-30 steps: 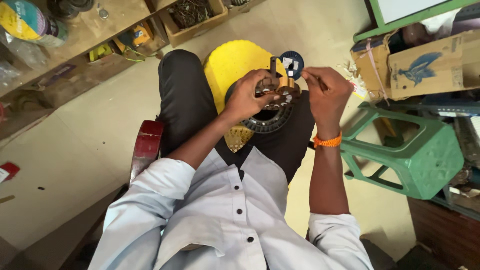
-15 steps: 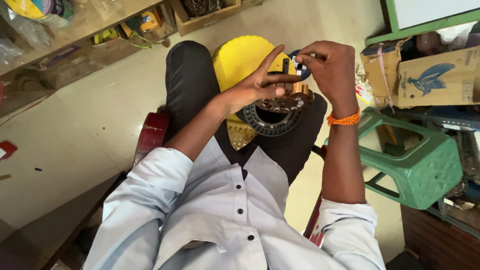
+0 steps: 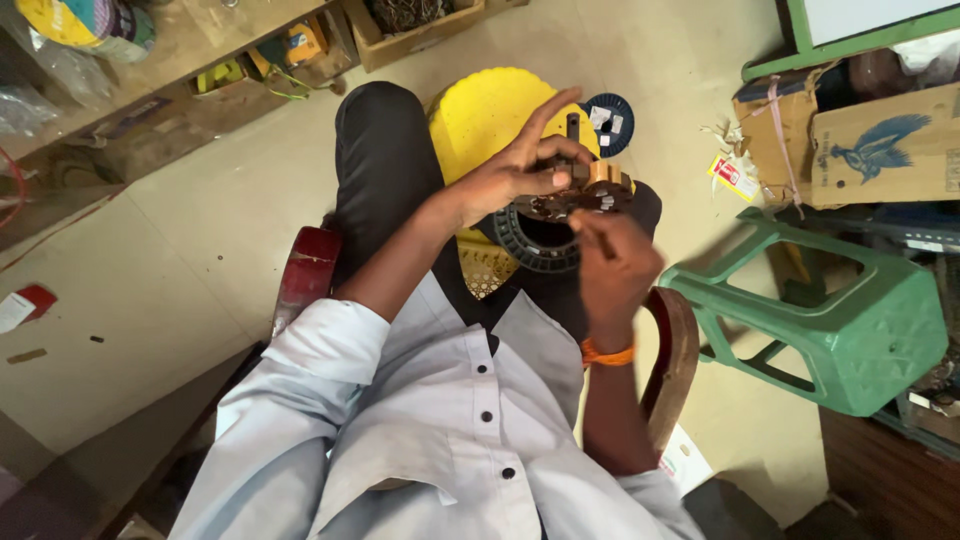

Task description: The person sits on a chair with a small electric motor armature on their lap and inserts small brush components one at a time into slots around the commutator, pressing each into place by hand and turning the armature to reach the next slot.

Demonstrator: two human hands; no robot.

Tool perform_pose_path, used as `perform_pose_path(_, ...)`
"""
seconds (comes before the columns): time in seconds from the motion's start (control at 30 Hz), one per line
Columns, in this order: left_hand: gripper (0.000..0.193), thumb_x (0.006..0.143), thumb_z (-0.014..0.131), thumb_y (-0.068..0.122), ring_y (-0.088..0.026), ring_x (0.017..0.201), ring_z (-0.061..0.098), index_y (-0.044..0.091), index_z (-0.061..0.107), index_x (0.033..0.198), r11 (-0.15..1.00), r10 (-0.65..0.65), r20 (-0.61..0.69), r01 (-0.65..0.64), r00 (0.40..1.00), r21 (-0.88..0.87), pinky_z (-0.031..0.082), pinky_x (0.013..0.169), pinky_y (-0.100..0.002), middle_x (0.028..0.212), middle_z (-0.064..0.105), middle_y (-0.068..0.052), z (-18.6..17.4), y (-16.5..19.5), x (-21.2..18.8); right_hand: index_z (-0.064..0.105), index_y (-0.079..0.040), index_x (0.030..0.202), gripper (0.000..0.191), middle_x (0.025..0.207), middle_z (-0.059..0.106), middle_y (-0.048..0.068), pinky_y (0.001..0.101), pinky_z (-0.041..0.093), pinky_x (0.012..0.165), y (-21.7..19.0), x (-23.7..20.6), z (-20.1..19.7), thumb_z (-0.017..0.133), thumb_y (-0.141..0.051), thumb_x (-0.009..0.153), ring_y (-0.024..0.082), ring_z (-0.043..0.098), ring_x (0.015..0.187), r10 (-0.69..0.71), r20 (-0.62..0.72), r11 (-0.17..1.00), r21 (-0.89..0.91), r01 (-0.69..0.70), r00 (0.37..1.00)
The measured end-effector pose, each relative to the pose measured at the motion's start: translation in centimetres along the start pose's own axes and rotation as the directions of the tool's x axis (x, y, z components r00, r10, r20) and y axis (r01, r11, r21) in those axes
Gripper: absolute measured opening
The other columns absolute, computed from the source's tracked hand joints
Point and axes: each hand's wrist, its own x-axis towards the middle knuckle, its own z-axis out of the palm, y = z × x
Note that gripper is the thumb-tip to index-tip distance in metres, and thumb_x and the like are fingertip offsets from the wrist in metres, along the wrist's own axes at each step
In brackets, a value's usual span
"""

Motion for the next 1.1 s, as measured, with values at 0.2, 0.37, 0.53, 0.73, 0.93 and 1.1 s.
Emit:
perform_pose_path(0.2,0.083,0.082,0.087,0.020,-0.022,0.118,0.064,0.015,0.044,0.152,0.922,0.170,-0.178,-0.093,0.969,0.375,0.054,0.103,-0.036,0.124,0.065,-0.010,3.2,-0.5,-0.5,0.077,0.000,0.098,0.008,0.087,0.075,0.012,0.0281,0.050,0.067,4.3,-5.3,3.2,0.077,0.004,0.090,0.016,0.068,0.073,0.130,-0.172,0.991,0.035,-0.126,0.977)
perform_pose_path(0.37,0.045,0.080,0.088,0.015,-0.022,0.101,0.074,0.006,0.067,0.118,0.791,0.259,-0.375,0.027,0.890,0.611,0.058,0.091,-0.032,0.111,0.072,-0.011,4.3,-1.1,-0.1,0.077,-0.001,0.102,0.011,0.092,0.076,0.013,0.0280,0.052,0.069,6.2,-2.4,-0.3,0.072,0.005,0.094,0.016,0.070,0.080,-0.025,-0.228,1.000,-0.001,0.025,0.973)
perform_pose_path(0.53,0.039,0.078,0.088,0.015,-0.026,0.093,0.074,0.005,0.067,0.109,0.745,0.319,-0.409,0.040,0.855,0.666,0.058,0.084,-0.035,0.104,0.071,-0.013,4.4,-1.1,-0.3,0.079,0.000,0.103,0.013,0.079,0.070,0.012,0.0325,0.047,0.064,5.3,3.7,-3.7,0.081,0.004,0.091,0.022,0.063,0.068,-0.278,-0.038,0.947,-0.176,0.268,0.960)
perform_pose_path(0.73,0.033,0.080,0.088,0.018,-0.025,0.087,0.074,0.005,0.068,0.104,0.773,0.330,-0.440,0.028,0.835,0.634,0.057,0.079,-0.036,0.098,0.070,-0.012,4.7,-1.4,-0.1,0.079,-0.004,0.101,0.013,0.082,0.071,0.011,0.0318,0.047,0.064,4.2,10.0,-3.2,0.085,0.000,0.089,0.022,0.064,0.070,-0.362,0.217,0.920,-0.075,0.386,0.907)
perform_pose_path(0.93,0.032,0.079,0.088,0.020,-0.026,0.087,0.071,0.005,0.067,0.099,0.782,0.338,-0.485,0.046,0.806,0.622,0.055,0.078,-0.037,0.096,0.069,-0.011,5.4,-1.7,-0.1,0.080,-0.002,0.100,0.015,0.081,0.071,0.011,0.0294,0.046,0.063,4.3,9.1,-4.9,0.085,0.003,0.087,0.018,0.063,0.069,-0.272,0.220,0.960,-0.012,0.281,0.937)
perform_pose_path(1.1,0.034,0.078,0.089,0.020,-0.028,0.090,0.069,0.005,0.066,0.098,0.779,0.333,-0.501,0.066,0.799,0.624,0.054,0.080,-0.038,0.096,0.068,-0.011,5.4,-1.9,-0.1,0.078,-0.001,0.100,0.014,0.079,0.068,0.009,0.0287,0.045,0.062,5.1,6.7,-6.7,0.086,0.003,0.090,0.016,0.060,0.066,-0.141,0.165,0.988,0.087,0.128,0.976)
